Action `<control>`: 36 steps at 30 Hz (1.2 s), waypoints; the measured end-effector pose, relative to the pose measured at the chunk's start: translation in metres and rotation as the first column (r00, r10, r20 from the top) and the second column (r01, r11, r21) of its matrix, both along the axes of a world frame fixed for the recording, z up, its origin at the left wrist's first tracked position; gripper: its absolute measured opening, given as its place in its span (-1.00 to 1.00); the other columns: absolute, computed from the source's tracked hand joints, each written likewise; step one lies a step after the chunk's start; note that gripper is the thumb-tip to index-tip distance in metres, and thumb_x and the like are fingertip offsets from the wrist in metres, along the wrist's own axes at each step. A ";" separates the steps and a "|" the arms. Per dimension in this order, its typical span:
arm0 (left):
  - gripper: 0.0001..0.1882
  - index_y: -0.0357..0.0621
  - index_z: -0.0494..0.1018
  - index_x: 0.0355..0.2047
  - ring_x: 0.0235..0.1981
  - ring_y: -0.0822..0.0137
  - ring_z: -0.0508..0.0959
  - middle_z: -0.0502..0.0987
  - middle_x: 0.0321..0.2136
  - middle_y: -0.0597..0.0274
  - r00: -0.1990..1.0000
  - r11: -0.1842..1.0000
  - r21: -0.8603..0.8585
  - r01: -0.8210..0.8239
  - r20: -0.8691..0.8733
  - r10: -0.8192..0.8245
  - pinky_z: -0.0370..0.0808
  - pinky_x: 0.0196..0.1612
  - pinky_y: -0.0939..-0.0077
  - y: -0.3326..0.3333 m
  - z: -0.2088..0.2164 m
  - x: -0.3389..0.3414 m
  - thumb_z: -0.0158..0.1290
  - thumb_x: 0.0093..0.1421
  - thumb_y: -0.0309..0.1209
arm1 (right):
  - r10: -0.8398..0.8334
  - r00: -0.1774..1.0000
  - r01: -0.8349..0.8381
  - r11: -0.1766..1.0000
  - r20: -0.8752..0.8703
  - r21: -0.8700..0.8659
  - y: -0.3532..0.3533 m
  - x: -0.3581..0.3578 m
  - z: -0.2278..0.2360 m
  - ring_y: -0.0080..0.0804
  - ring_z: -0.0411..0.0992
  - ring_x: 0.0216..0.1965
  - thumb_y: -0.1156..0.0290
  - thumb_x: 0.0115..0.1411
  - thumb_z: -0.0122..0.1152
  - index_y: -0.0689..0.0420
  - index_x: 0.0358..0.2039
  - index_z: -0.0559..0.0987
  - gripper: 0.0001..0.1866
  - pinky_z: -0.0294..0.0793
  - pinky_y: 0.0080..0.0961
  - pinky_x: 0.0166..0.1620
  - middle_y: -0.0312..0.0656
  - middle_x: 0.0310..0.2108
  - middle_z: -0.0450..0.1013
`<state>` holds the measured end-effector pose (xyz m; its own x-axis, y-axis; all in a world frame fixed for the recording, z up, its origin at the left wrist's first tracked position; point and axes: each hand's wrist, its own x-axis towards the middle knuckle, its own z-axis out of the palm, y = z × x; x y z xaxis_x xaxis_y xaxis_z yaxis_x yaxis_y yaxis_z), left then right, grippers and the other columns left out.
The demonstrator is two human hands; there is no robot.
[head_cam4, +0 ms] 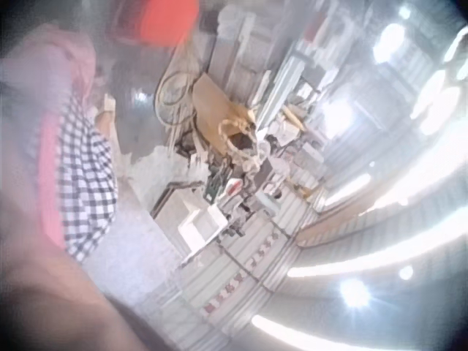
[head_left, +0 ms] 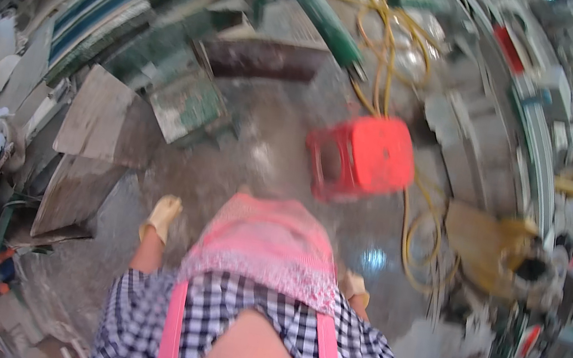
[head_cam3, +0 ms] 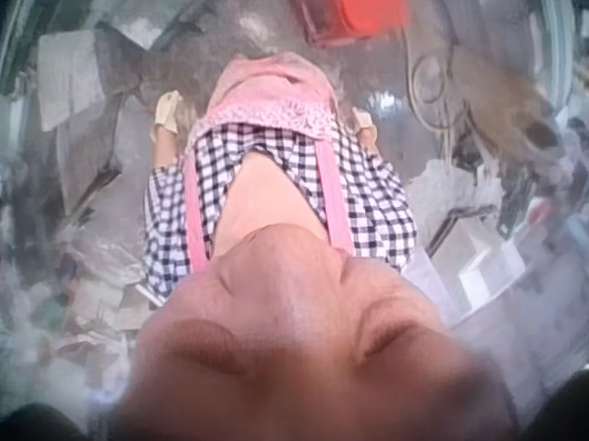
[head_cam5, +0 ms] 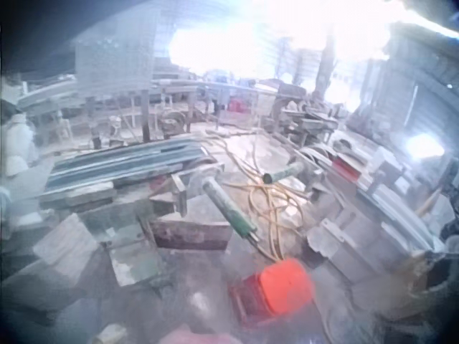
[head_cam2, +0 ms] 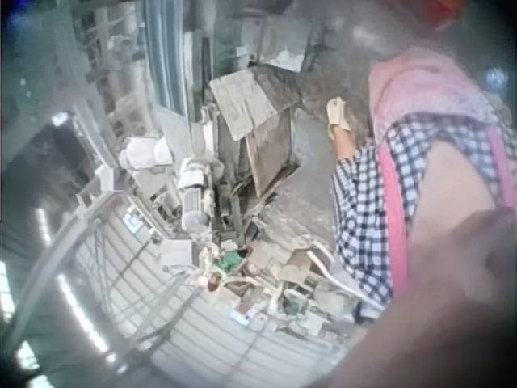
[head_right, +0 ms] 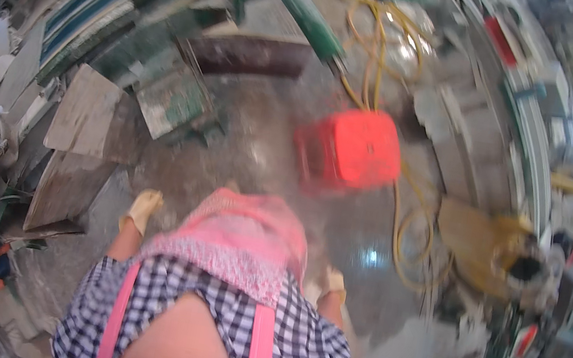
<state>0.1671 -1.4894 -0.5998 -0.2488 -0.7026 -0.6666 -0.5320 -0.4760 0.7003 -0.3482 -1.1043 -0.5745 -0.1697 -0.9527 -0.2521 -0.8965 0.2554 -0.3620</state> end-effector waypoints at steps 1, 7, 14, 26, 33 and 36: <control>-0.73 -0.12 0.51 -0.42 -0.56 0.45 0.49 0.52 -0.58 0.31 0.942 0.967 -0.169 -0.192 0.243 0.229 0.40 -0.50 0.54 0.017 -0.019 0.000 -0.01 0.31 -0.22 | -0.178 0.972 0.157 0.978 0.151 0.136 -0.034 -0.024 -0.007 0.01 0.55 -0.29 0.22 0.19 0.11 0.26 -0.09 0.49 -0.61 0.52 -0.12 -0.23 0.10 -0.28 0.55; -0.70 -0.21 0.55 -0.35 -0.50 0.34 0.55 0.60 -0.43 0.18 0.873 0.881 0.148 -0.450 0.281 0.398 0.47 -0.39 0.42 0.090 -0.042 0.018 0.03 0.26 -0.20 | -0.632 0.458 0.616 0.733 0.625 0.290 -0.332 -0.091 0.118 -0.37 0.51 -0.26 0.04 0.29 0.08 0.15 0.07 0.41 -0.50 0.42 -0.38 -0.07 -0.15 -0.32 0.58; -0.57 -0.23 0.43 -0.08 -0.22 0.42 0.53 0.56 -0.25 0.21 0.411 0.412 0.032 -0.911 -0.027 0.911 0.44 -0.14 0.52 0.077 -0.005 -0.067 0.06 0.27 -0.11 | 0.276 0.947 -0.221 0.931 0.164 -0.290 -0.584 -0.079 0.113 -0.14 0.52 -0.23 0.30 0.27 0.09 0.29 -0.12 0.57 -0.68 0.45 -0.42 -0.09 0.01 -0.26 0.56; -0.70 -0.31 0.50 -0.20 -0.31 0.40 0.54 0.56 -0.35 0.22 0.012 0.013 -0.008 -1.000 0.114 0.993 0.49 -0.23 0.52 0.176 -0.014 -0.330 0.09 0.22 -0.29 | 0.977 0.078 -0.981 0.040 -0.199 -0.189 -0.748 -0.165 0.061 -0.20 0.47 -0.35 0.38 -0.04 0.23 0.10 -0.54 0.52 -0.90 0.37 -0.21 0.08 -0.19 -0.58 0.45; -0.83 -0.28 0.54 -0.24 -0.36 0.39 0.54 0.58 -0.39 0.22 0.068 0.071 -0.137 -0.988 0.025 0.997 0.48 -0.25 0.47 0.180 -0.116 -0.367 0.07 0.19 -0.47 | 0.977 0.062 -0.989 0.033 -0.204 -0.146 -0.737 -0.205 0.061 -0.07 0.39 -0.37 0.29 -0.04 0.20 -0.01 -0.54 0.52 -0.91 0.36 -0.14 -0.12 -0.14 -0.54 0.41; -0.76 -0.36 0.50 -0.16 -0.30 0.32 0.55 0.56 -0.29 0.15 0.139 0.138 -0.179 -0.974 0.009 0.990 0.49 -0.19 0.44 0.129 -0.169 -0.352 0.04 0.25 -0.43 | 0.970 0.002 -0.992 -0.028 -0.243 -0.120 -0.752 -0.197 0.051 -0.11 0.41 -0.32 0.32 -0.05 0.20 0.00 -0.55 0.51 -0.92 0.37 -0.13 0.00 -0.20 -0.50 0.43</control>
